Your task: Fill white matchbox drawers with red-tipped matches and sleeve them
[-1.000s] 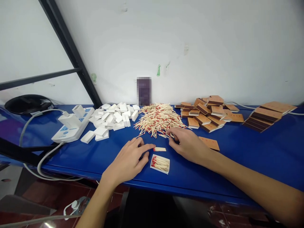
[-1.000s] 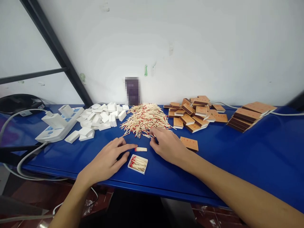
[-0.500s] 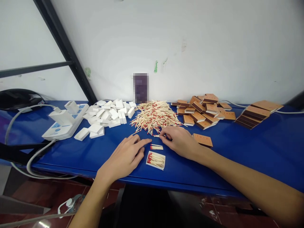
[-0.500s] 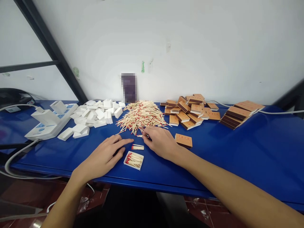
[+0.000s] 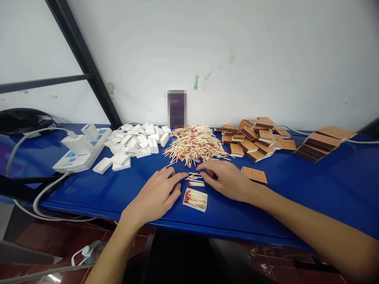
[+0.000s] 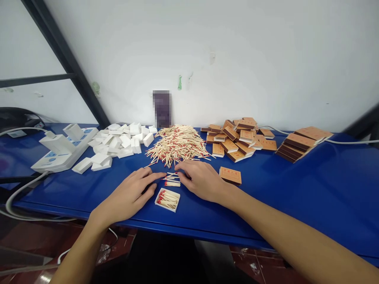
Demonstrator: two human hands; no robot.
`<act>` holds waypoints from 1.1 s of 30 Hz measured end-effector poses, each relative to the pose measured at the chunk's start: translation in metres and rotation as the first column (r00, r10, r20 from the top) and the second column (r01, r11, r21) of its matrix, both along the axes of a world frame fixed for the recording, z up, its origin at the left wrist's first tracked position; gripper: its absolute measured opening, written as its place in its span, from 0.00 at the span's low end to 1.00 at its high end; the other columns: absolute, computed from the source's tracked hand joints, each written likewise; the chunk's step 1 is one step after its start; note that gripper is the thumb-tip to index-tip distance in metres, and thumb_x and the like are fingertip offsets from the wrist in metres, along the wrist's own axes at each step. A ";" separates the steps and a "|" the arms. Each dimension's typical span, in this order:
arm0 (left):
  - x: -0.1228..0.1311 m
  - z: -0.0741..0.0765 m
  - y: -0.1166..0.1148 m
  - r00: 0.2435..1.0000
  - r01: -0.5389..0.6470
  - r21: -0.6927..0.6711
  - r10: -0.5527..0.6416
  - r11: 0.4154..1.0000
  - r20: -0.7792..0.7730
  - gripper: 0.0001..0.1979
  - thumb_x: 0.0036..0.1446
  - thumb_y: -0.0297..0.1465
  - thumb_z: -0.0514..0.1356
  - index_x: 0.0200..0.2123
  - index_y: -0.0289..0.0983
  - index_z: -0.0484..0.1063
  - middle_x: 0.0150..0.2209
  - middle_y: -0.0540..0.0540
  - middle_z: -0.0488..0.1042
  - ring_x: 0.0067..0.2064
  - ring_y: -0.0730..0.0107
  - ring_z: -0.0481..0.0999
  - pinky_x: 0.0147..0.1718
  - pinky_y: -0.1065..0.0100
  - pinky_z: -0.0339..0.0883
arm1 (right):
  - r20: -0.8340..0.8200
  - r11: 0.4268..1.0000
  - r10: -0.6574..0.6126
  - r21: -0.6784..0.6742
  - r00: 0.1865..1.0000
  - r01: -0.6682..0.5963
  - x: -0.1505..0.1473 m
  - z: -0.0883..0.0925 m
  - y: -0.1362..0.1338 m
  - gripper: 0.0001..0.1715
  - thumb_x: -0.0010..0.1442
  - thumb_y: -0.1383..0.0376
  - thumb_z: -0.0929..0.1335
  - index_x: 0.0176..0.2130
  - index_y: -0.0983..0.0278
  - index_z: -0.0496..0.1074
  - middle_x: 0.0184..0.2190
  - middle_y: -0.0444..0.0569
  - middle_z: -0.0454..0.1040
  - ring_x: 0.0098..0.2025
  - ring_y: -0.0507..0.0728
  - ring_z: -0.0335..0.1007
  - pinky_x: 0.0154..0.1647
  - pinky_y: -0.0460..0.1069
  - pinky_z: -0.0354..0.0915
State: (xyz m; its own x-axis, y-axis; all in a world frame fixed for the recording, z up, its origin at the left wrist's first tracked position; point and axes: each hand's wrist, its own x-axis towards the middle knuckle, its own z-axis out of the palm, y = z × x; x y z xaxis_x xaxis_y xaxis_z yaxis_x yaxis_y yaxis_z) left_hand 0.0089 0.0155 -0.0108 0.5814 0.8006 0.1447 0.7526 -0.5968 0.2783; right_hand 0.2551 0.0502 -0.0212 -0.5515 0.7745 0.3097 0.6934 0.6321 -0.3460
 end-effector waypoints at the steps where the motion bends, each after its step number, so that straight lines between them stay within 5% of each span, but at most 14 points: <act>1: 0.000 0.001 0.000 1.000 0.001 0.004 -0.001 1.000 0.003 0.19 0.71 0.33 0.46 0.61 0.44 0.66 0.45 0.44 0.69 0.48 0.58 0.69 0.53 0.52 0.63 | -0.001 1.000 0.012 -0.002 1.000 -0.012 0.000 0.000 0.000 0.13 0.67 0.66 0.63 0.47 0.63 0.75 0.36 0.49 0.78 0.36 0.56 0.71 0.36 0.50 0.61; 9: 0.002 0.004 -0.001 0.999 0.040 0.018 -0.040 0.999 0.020 0.21 0.71 0.31 0.47 0.64 0.47 0.64 0.40 0.47 0.67 0.44 0.61 0.68 0.52 0.55 0.63 | 0.031 0.998 0.049 -0.037 0.998 -0.048 0.000 0.003 0.001 0.16 0.69 0.66 0.61 0.46 0.61 0.76 0.40 0.50 0.78 0.41 0.57 0.73 0.40 0.51 0.64; 23: 0.001 0.003 -0.001 0.999 0.033 0.010 -0.033 0.999 0.011 0.21 0.71 0.31 0.48 0.64 0.48 0.65 0.40 0.46 0.66 0.44 0.61 0.67 0.48 0.56 0.63 | 0.037 0.997 0.065 -0.041 0.997 -0.064 0.003 0.003 0.005 0.08 0.67 0.65 0.65 0.39 0.61 0.74 0.32 0.46 0.74 0.33 0.54 0.68 0.35 0.47 0.59; 33: 0.001 0.001 -0.001 0.999 0.015 0.029 -0.016 0.999 0.031 0.20 0.71 0.32 0.48 0.63 0.46 0.66 0.41 0.45 0.68 0.46 0.60 0.69 0.51 0.55 0.64 | 0.122 0.990 -0.142 0.035 0.982 0.139 0.000 0.009 0.000 0.12 0.63 0.64 0.66 0.27 0.62 0.67 0.25 0.44 0.70 0.26 0.53 0.63 0.28 0.49 0.52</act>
